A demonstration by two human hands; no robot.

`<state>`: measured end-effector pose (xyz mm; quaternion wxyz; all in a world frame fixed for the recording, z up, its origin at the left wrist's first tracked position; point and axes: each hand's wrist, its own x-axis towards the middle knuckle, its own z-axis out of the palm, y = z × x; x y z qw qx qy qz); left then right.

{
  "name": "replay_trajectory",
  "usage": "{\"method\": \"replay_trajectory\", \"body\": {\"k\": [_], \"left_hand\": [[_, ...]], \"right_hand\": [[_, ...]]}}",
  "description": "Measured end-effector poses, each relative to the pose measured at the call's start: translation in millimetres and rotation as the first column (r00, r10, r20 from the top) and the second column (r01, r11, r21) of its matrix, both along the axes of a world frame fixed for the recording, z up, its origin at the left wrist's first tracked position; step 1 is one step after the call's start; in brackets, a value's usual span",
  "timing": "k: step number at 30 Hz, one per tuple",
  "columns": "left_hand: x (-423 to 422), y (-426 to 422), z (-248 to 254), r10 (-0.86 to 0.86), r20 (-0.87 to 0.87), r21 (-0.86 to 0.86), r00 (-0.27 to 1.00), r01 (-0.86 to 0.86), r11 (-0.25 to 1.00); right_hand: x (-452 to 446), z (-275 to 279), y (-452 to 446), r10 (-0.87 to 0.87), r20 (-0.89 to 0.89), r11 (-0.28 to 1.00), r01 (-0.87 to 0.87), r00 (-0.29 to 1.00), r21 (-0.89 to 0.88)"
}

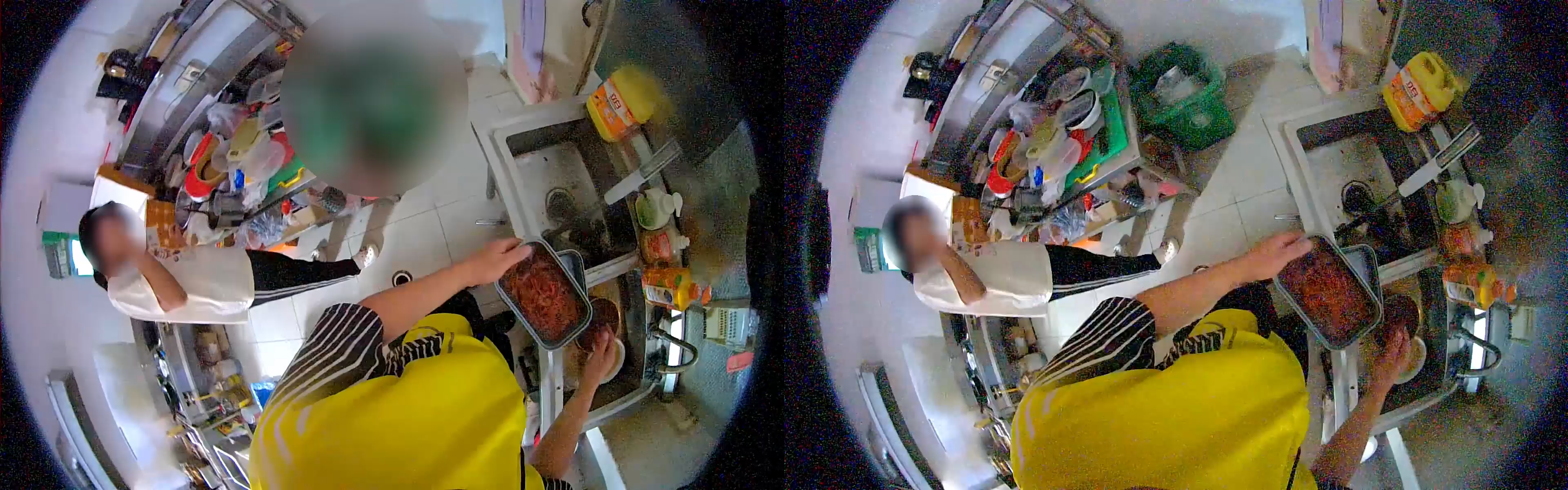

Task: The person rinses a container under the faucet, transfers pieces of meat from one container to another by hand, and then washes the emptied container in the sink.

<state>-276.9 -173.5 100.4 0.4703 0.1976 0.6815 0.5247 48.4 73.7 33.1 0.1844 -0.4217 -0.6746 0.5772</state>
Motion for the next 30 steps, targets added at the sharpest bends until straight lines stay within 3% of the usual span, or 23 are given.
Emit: {"method": "replay_trajectory", "body": {"k": [1, 2, 5, 6, 8, 10, 13, 15, 16, 17, 18, 19, 20, 21, 23, 25, 27, 28, 30], "left_hand": [[12, 7, -4, -0.010, 0.003, -0.003, 1.000, 0.010, 1.000], [23, 11, -4, -0.010, -0.139, -0.049, 0.990, 0.004, 0.999], [63, 35, -42, 0.037, -0.022, 0.130, 0.999, -0.033, 0.991], [70, 39, -27, -0.047, -0.136, -0.061, 0.990, 0.039, 0.997], [88, 56, -1, -0.133, -0.103, -0.050, 0.986, 0.128, 0.991], [111, 68, 1, -0.129, -0.128, -0.048, 0.983, 0.123, 0.991], [142, 94, -14, -0.113, -0.136, 0.009, 0.984, 0.115, 0.993], [171, 113, -39, -0.090, -0.214, -0.225, 0.973, 0.040, 0.974], [163, 122, -40, -0.235, -0.060, -0.144, 0.970, 0.225, 0.964], [170, 128, -34, -0.194, -0.030, -0.078, 0.981, 0.191, 0.978], [182, 132, -54, -0.141, -0.124, -0.027, 0.982, 0.139, 0.990], [185, 134, 0, -0.076, -0.070, -0.041, 0.995, 0.073, 0.996], [186, 137, -12, -0.112, 0.012, -0.036, 0.994, 0.113, 0.993], [189, 143, -25, -0.130, 0.091, -0.040, 0.987, 0.134, 0.990], [199, 155, -29, -0.049, 0.053, -0.142, 0.997, 0.056, 0.988], [199, 167, -16, -0.063, -0.012, -0.176, 0.998, 0.060, 0.982], [194, 180, -6, -0.085, -0.014, -0.145, 0.996, 0.082, 0.986], [192, 185, -3, -0.101, 0.027, -0.100, 0.995, 0.103, 0.990], [194, 193, -5, -0.109, 0.058, -0.102, 0.992, 0.115, 0.988]], "right_hand": [[14, 0, 4, 0.026, -0.023, 0.999, -0.027, 0.999, -0.045], [28, 1, 4, 0.050, -0.047, 0.995, -0.054, 0.998, -0.088], [30, 53, -21, -0.035, -0.083, 0.946, 0.006, 0.996, -0.325], [34, 57, -25, -0.082, -0.107, 0.921, 0.035, 0.991, -0.387], [53, 48, -21, -0.158, -0.157, 0.873, 0.064, 0.975, -0.483], [81, 31, -15, 0.006, -0.040, 0.989, -0.012, 0.999, -0.148], [97, 22, 4, -0.039, 0.032, 0.975, 0.045, 0.999, -0.217], [105, 34, 9, -0.170, -0.060, 0.902, 0.130, 0.984, -0.412], [110, 45, 9, -0.246, -0.082, 0.859, 0.178, 0.966, -0.480], [111, 54, 12, -0.300, -0.091, 0.837, 0.216, 0.950, -0.503], [130, 34, 27, -0.359, -0.135, 0.793, 0.226, 0.923, -0.565], [146, 16, 40, -0.409, -0.132, 0.775, 0.267, 0.903, -0.573], [179, -40, 64, -0.352, -0.064, 0.873, 0.303, 0.934, -0.382], [166, 4, 66, -0.130, 0.156, 0.978, 0.101, 0.979, 0.180], [161, -13, 90, -0.242, 0.097, 0.966, 0.231, 0.965, 0.112], [153, -41, 121, -0.326, 0.168, 0.945, 0.324, 0.930, 0.043], [123, -19, 138, -0.343, 0.168, 0.929, 0.307, 0.924, 0.207], [127, -42, 163, -0.419, -0.058, 0.901, 0.407, 0.906, -0.150], [131, -106, 203, -0.435, -0.196, 0.872, 0.356, 0.879, -0.337]]}}
